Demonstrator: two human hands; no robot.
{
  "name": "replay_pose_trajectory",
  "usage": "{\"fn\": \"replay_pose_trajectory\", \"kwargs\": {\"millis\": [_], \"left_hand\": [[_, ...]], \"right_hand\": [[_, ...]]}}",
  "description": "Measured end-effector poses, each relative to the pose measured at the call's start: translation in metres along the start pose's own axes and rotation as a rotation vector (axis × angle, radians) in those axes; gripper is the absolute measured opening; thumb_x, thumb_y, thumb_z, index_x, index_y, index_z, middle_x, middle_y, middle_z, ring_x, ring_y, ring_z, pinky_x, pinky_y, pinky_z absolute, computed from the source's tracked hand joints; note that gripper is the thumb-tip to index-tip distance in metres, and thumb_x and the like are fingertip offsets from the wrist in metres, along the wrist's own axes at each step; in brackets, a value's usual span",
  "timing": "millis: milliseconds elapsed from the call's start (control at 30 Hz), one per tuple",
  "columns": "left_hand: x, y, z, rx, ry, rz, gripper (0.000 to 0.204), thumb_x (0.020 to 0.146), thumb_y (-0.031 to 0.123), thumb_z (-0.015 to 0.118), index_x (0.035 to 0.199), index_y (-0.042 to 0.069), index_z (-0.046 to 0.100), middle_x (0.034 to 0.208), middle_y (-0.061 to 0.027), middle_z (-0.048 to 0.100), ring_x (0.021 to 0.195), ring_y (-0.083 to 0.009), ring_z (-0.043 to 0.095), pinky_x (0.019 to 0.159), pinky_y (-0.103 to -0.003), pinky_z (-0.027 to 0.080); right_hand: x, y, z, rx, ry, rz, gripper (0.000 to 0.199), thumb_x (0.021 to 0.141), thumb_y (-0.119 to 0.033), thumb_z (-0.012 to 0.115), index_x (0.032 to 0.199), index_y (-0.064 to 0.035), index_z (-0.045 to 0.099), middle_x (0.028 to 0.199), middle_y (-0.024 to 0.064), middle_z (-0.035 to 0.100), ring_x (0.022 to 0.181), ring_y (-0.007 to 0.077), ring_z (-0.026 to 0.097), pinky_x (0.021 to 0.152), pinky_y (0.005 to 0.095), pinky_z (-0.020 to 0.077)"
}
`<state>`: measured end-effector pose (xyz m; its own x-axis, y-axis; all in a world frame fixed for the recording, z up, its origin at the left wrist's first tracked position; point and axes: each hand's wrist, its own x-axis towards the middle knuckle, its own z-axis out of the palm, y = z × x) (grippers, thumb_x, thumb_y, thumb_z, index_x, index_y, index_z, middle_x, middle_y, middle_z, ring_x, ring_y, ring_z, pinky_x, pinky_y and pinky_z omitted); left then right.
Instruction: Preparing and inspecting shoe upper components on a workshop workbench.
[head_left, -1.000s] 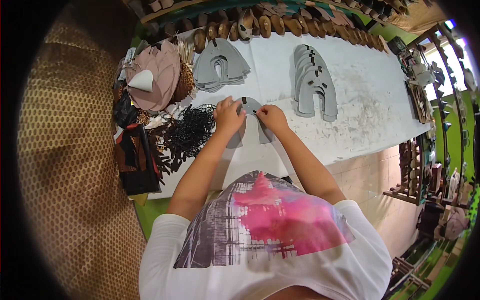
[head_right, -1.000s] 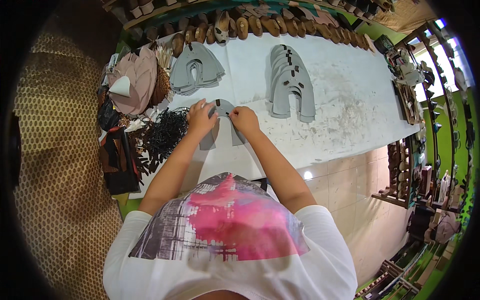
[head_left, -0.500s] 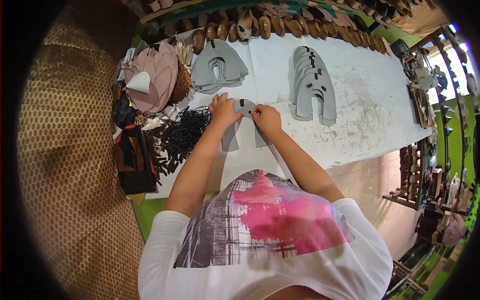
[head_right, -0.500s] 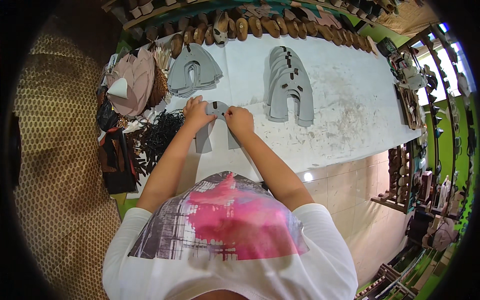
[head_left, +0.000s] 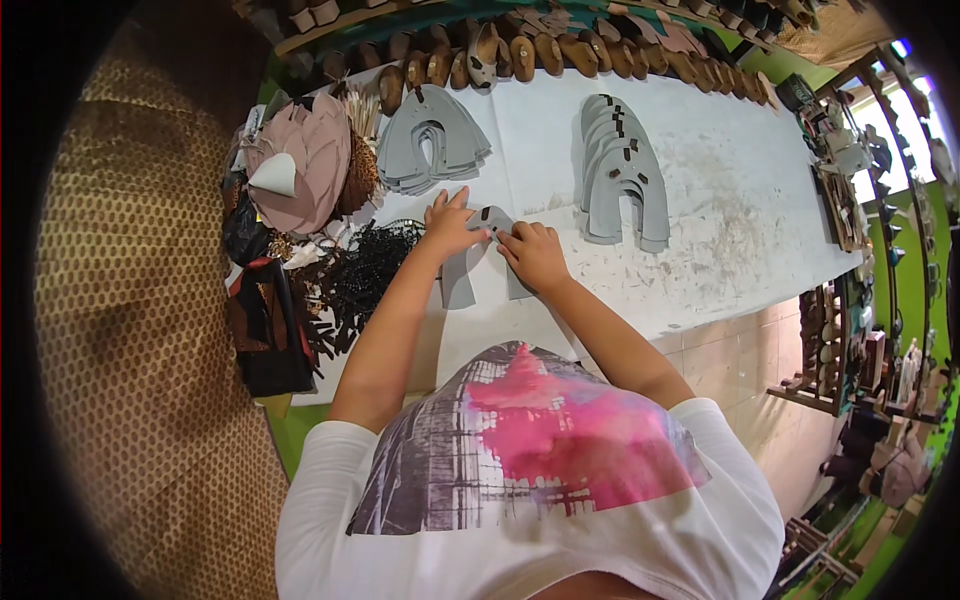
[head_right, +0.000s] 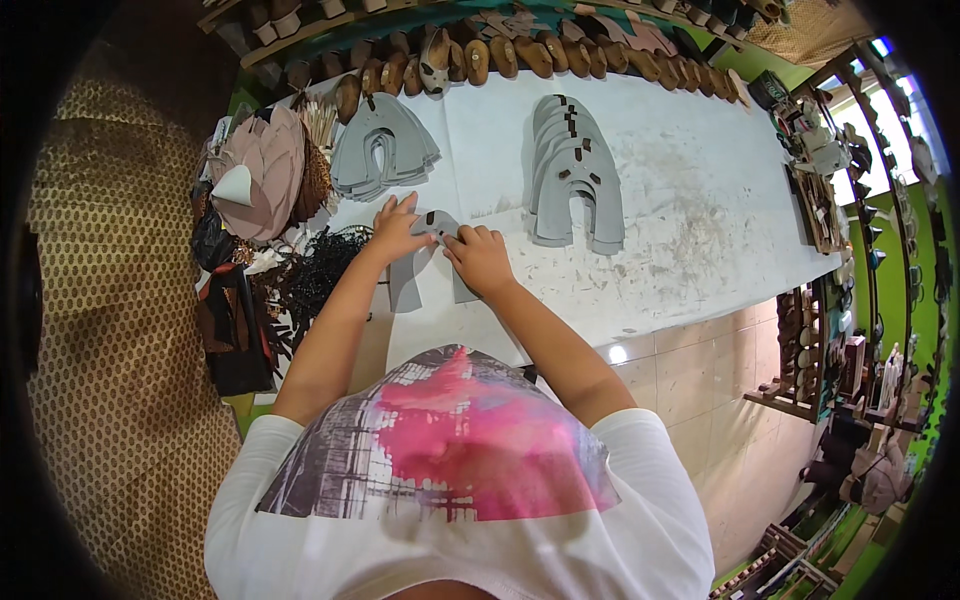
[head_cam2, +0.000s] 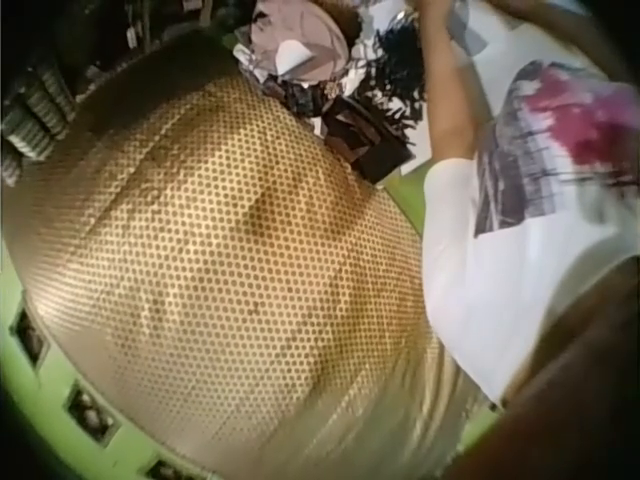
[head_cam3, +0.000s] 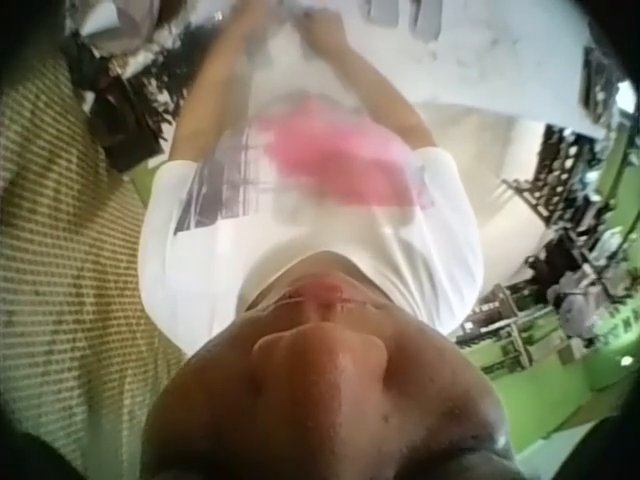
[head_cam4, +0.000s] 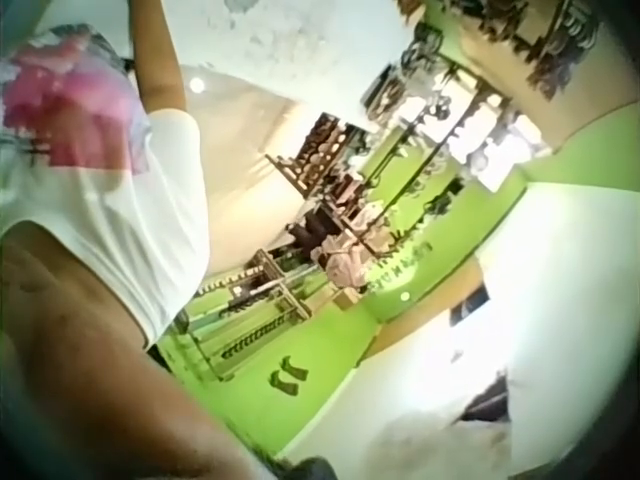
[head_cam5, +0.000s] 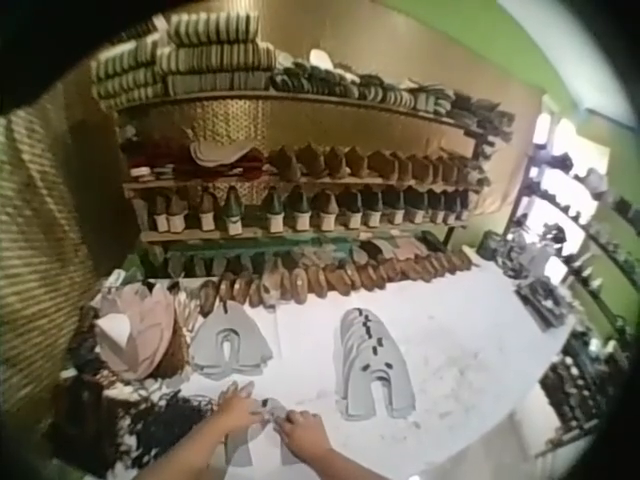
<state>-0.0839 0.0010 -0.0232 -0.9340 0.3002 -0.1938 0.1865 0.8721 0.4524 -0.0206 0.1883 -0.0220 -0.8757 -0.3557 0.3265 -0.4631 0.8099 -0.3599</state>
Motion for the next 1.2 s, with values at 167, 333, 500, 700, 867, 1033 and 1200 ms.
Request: {"fn": "replay_pose_trajectory", "kwargs": {"millis": [167,333,500,700,867,1033,1200], "left_hand": [[0.003,-0.002,0.007,0.023,0.003,-0.013,0.040,0.071,0.041,0.065,0.103,0.018,0.067,0.143,-0.0062,0.030,0.133,-0.0367,0.017,0.104,-0.055,0.015],[0.002,0.007,0.008,0.024,0.106,-0.035,0.039,0.073,0.040,0.065,0.095,0.007,0.067,0.137,-0.0057,0.041,0.129,-0.0370,0.027,0.101,-0.049,0.026],[0.004,0.000,0.009,-0.118,0.263,-0.093,0.028,0.072,0.036,0.067,0.087,0.012,0.069,0.130,-0.0026,0.048,0.127,-0.0351,0.030,0.100,-0.049,0.024],[0.008,0.005,0.004,-0.057,0.290,-0.063,0.019,0.070,0.035,0.070,0.078,0.017,0.071,0.126,0.0008,0.051,0.126,-0.0325,0.029,0.099,-0.052,0.018],[0.013,0.000,0.006,-0.137,0.303,-0.150,0.017,0.072,0.036,0.068,0.077,0.021,0.072,0.126,0.0020,0.050,0.128,-0.0327,0.027,0.098,-0.056,0.016],[0.015,0.008,0.003,-0.094,0.278,-0.131,0.016,0.075,0.036,0.066,0.080,0.022,0.071,0.131,0.0007,0.046,0.128,-0.0332,0.026,0.100,-0.060,0.013],[-0.003,0.000,0.008,-0.042,0.436,-0.107,0.020,0.076,0.034,0.064,0.092,0.023,0.069,0.130,-0.0040,0.045,0.126,-0.0325,0.031,0.099,-0.060,0.016]], "right_hand": [[-0.001,-0.004,-0.001,-0.063,-0.013,-0.014,0.025,0.080,-0.027,0.059,0.103,-0.0166,0.064,0.090,0.0014,0.054,0.086,0.0208,0.051,0.074,0.0367,0.0383],[-0.003,0.000,0.000,-0.075,0.014,-0.009,0.024,0.081,-0.025,0.059,0.102,-0.0167,0.064,0.090,0.0012,0.054,0.085,0.0208,0.052,0.073,0.0366,0.0388],[-0.001,-0.004,0.000,-0.033,0.035,-0.013,0.022,0.080,-0.023,0.060,0.101,-0.0166,0.064,0.089,0.0013,0.054,0.085,0.0207,0.052,0.074,0.0366,0.0389],[-0.002,-0.002,0.000,-0.005,0.040,0.021,0.021,0.080,-0.022,0.060,0.100,-0.0168,0.065,0.089,0.0014,0.055,0.086,0.0205,0.052,0.075,0.0361,0.0387],[0.000,-0.005,-0.001,-0.007,0.043,0.012,0.021,0.080,-0.022,0.060,0.100,-0.0170,0.065,0.089,0.0015,0.055,0.085,0.0205,0.052,0.075,0.0359,0.0388],[-0.001,-0.002,-0.002,-0.001,0.042,0.033,0.021,0.080,-0.022,0.060,0.100,-0.0170,0.065,0.089,0.0015,0.055,0.086,0.0206,0.052,0.075,0.0362,0.0394],[0.000,-0.004,0.001,0.008,0.044,0.015,0.022,0.080,-0.024,0.058,0.101,-0.0173,0.063,0.089,0.0013,0.054,0.085,0.0203,0.051,0.075,0.0372,0.0387]]}}
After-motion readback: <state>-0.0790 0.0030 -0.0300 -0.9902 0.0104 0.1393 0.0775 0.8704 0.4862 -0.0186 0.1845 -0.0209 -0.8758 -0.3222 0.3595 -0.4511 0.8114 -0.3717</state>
